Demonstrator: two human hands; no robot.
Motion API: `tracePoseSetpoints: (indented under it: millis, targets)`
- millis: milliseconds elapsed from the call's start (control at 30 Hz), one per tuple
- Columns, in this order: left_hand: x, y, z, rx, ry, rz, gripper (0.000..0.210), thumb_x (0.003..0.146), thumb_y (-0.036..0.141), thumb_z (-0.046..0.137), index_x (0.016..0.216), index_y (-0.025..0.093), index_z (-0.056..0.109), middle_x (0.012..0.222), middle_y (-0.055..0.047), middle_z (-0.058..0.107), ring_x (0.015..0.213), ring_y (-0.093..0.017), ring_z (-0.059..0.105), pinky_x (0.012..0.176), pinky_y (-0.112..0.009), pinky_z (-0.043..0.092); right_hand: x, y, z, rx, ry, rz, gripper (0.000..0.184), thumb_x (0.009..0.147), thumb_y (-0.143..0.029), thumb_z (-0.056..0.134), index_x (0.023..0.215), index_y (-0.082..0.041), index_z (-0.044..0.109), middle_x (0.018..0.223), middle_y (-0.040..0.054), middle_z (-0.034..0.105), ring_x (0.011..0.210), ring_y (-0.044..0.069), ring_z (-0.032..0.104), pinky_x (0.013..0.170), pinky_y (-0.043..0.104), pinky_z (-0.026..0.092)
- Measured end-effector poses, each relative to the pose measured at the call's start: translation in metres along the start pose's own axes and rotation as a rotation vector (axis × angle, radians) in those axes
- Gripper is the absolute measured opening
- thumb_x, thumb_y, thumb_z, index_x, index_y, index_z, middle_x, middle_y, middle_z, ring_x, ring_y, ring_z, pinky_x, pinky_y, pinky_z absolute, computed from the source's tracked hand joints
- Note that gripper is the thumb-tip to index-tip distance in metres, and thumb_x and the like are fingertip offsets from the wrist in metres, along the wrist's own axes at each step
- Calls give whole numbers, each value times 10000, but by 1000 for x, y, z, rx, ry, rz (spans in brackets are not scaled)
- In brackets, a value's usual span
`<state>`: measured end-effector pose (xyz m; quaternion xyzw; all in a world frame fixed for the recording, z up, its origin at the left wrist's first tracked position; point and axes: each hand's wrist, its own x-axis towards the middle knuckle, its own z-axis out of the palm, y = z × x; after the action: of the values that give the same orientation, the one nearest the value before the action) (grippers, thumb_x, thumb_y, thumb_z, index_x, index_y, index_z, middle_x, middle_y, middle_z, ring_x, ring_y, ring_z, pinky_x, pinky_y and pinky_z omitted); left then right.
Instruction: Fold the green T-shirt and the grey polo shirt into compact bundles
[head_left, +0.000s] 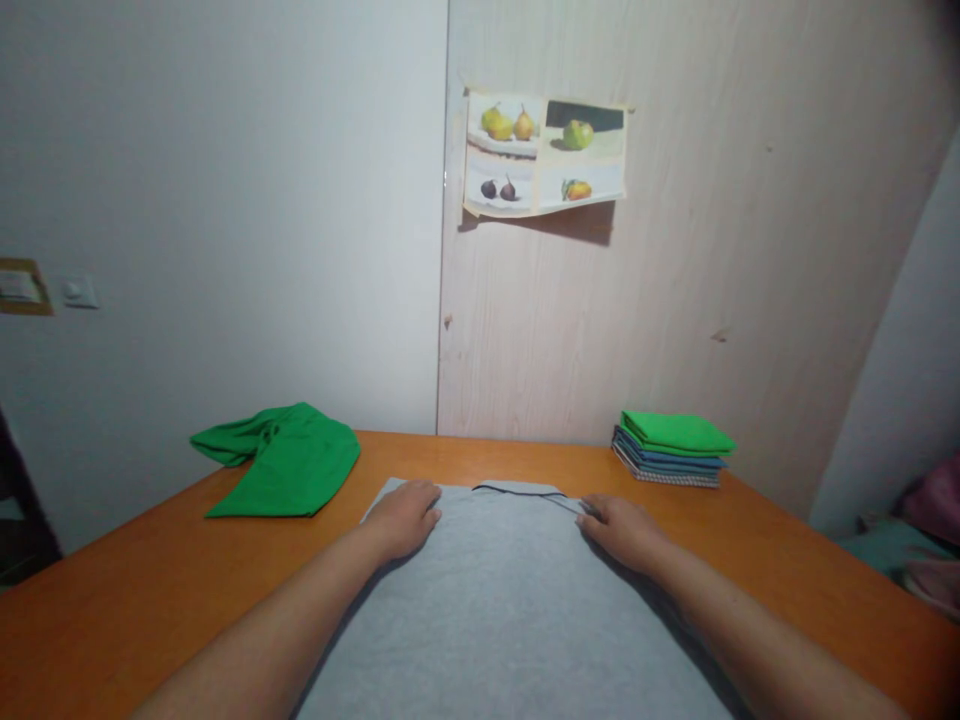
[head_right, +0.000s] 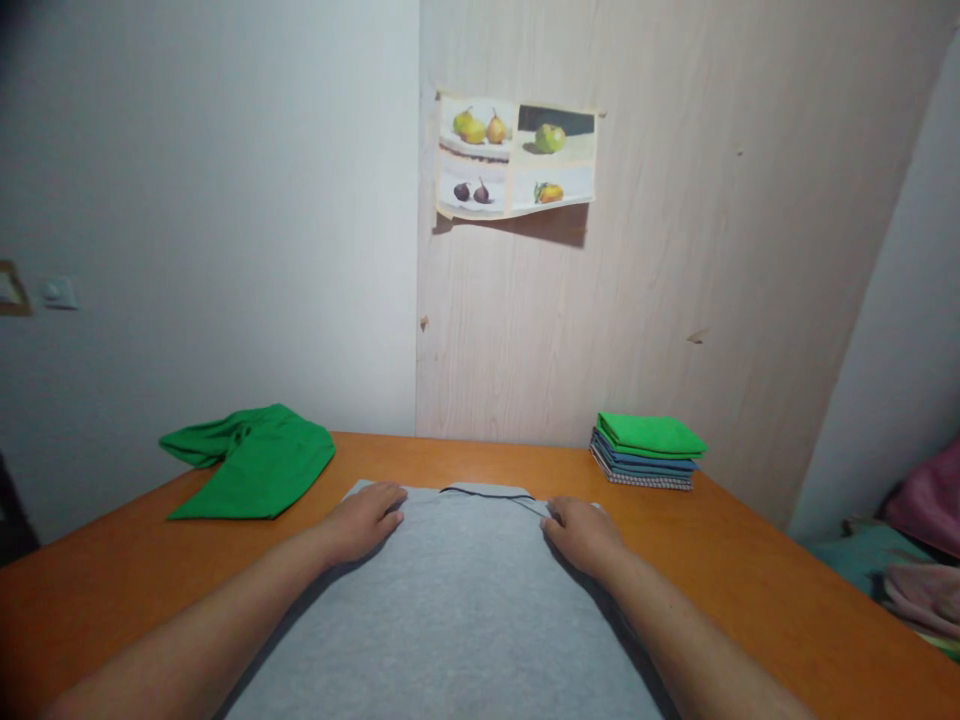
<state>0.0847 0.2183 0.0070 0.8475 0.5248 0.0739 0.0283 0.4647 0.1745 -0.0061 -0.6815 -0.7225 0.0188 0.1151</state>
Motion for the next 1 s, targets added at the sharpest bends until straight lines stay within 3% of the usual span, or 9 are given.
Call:
tracePoseSetpoints:
  millis: [167, 367, 467, 633, 767, 867, 1000]
  targets:
    - [25, -23, -11, 26, -85, -71, 617, 804, 329, 614, 1386, 146, 520, 1511, -168, 475, 1390, -302, 449, 1139, -390, 352, 23, 18, -13, -23, -75, 41, 539, 791, -378, 649, 1300, -199, 650, 1334, 141, 650, 1242, 359, 572, 1010, 463, 417]
    - [46, -38, -15, -16, -214, -90, 821, 708, 353, 667, 1466, 132, 442, 1541, -153, 447, 1389, -267, 463, 1127, -310, 371, 39, 32, -17, 32, -179, 32, 388, 697, -350, 725, 1068, -235, 743, 1063, 70, 748, 1007, 268, 671, 844, 328, 474]
    - [51, -40, -21, -29, -261, -96, 838, 669, 428, 704, 1427, 142, 489, 1505, -154, 493, 1345, -284, 509, 1078, -316, 418, 47, 34, -17, 48, -210, 42, 338, 662, -306, 730, 988, -215, 745, 971, 55, 744, 906, 227, 671, 756, 286, 466]
    - [56, -41, -27, -21, -286, -131, 730, 608, 475, 753, 1258, 179, 606, 1293, -129, 662, 1108, -293, 650, 838, -321, 519, 53, 31, -14, 55, -271, 46, 215, 649, -218, 673, 857, -187, 717, 803, 15, 709, 733, 161, 629, 601, 236, 393]
    - [57, -35, -28, -12, -310, -118, 476, 613, 409, 750, 1038, 207, 681, 1046, -59, 744, 903, -251, 686, 647, -278, 482, 53, 25, -13, 33, -255, 23, 139, 657, -191, 644, 790, -194, 685, 759, -2, 680, 700, 145, 602, 579, 236, 341]
    - [57, -29, -28, 10, -291, -94, 288, 630, 334, 729, 891, 217, 695, 908, -29, 744, 830, -234, 680, 622, -271, 449, 52, 19, -14, -34, -165, 33, 141, 675, -225, 654, 812, -200, 668, 823, 24, 677, 768, 177, 598, 620, 260, 324]
    - [55, -22, -28, 66, -160, -105, 236, 663, 310, 699, 875, 210, 669, 943, -68, 732, 873, -267, 667, 678, -309, 443, 47, 10, -17, -113, -51, 41, 142, 740, -266, 609, 860, -199, 646, 859, 58, 676, 805, 209, 588, 664, 291, 308]
